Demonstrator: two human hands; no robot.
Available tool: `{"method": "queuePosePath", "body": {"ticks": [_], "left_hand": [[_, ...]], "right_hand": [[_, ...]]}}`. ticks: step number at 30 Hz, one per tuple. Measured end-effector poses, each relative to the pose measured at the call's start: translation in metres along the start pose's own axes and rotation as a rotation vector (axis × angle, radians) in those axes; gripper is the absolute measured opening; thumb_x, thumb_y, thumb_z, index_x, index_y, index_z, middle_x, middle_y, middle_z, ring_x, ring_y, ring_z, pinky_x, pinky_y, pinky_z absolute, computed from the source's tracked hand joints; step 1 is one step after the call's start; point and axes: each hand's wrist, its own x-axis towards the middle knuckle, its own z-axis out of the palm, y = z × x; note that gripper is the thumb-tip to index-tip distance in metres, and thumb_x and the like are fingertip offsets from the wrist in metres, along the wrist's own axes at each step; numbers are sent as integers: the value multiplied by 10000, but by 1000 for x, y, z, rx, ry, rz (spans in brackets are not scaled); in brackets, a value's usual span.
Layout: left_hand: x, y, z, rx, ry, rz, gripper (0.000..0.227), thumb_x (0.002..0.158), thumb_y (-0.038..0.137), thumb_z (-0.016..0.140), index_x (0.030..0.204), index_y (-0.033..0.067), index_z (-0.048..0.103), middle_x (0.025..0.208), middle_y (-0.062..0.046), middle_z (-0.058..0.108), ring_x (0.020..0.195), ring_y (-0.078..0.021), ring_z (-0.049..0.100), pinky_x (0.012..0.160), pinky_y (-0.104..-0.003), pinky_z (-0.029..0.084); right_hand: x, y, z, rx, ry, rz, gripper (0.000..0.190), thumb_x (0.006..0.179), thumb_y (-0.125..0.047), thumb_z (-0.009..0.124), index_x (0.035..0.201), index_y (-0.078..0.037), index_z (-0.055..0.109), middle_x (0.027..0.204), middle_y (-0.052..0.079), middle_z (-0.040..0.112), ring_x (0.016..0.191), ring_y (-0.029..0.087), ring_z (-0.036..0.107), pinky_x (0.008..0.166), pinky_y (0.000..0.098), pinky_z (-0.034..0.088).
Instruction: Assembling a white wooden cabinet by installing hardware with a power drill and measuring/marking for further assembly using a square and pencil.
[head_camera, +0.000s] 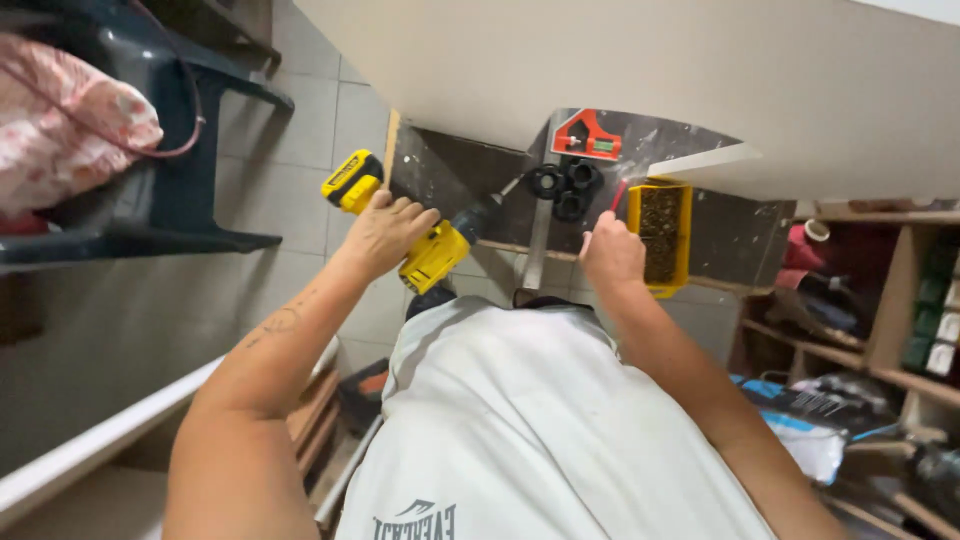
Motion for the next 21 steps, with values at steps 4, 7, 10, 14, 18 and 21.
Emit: {"method": "queuePosePath", "body": {"ticks": [4, 7, 10, 14, 18, 21], "left_hand": [[11, -29, 19, -123, 36, 68, 325, 876, 156, 689, 1180, 239, 609, 909, 15, 648, 882, -177, 621, 905, -377, 383], [19, -40, 28, -206, 68, 98, 303, 895, 118, 670, 1173, 216, 604, 903, -7, 643, 865, -201, 622, 888, -390, 385], [27, -47, 34, -258, 71, 123, 330, 869, 100, 702, 1166, 199, 596, 900, -29, 639, 859, -232, 619, 880, -419, 384], [40, -55, 37, -324, -15, 123, 497, 766, 88, 789, 1210, 179, 585, 928, -41, 647, 864, -277, 623, 829, -458, 365], [45, -47, 34, -320, -14, 122, 526, 738, 92, 833, 1198, 170, 591, 911, -65, 654, 850, -280, 625, 822, -447, 370], [47, -36, 45, -257, -60, 99, 604, 656, 147, 911, 1161, 176, 582, 908, -49, 649, 846, -276, 618, 820, -435, 372]], "right_hand": [[4, -15, 2, 85, -51, 215, 505, 980, -249, 695, 1357, 8, 479, 1004, 236, 743, 916, 485, 772, 802, 574, 632], [9, -15, 9, 190, -29, 372, 424, 953, -198, 687, 1266, -10, 470, 1002, 271, 742, 937, 523, 755, 838, 593, 611], [12, -7, 23, 281, -1, 496, 362, 890, -198, 696, 1184, -77, 523, 1005, 255, 744, 962, 527, 745, 867, 590, 594], [5, -9, 26, 392, 75, 679, 217, 845, -265, 676, 1044, -181, 703, 964, 137, 770, 1002, 438, 749, 887, 545, 584], [-25, -51, -22, 519, 228, 684, 230, 845, -209, 609, 1044, -139, 702, 882, 79, 778, 947, 400, 754, 851, 540, 581], [-35, -72, -34, 730, 439, 534, 228, 917, -106, 562, 1121, -79, 659, 865, 99, 759, 656, 234, 758, 704, 387, 614]]}}
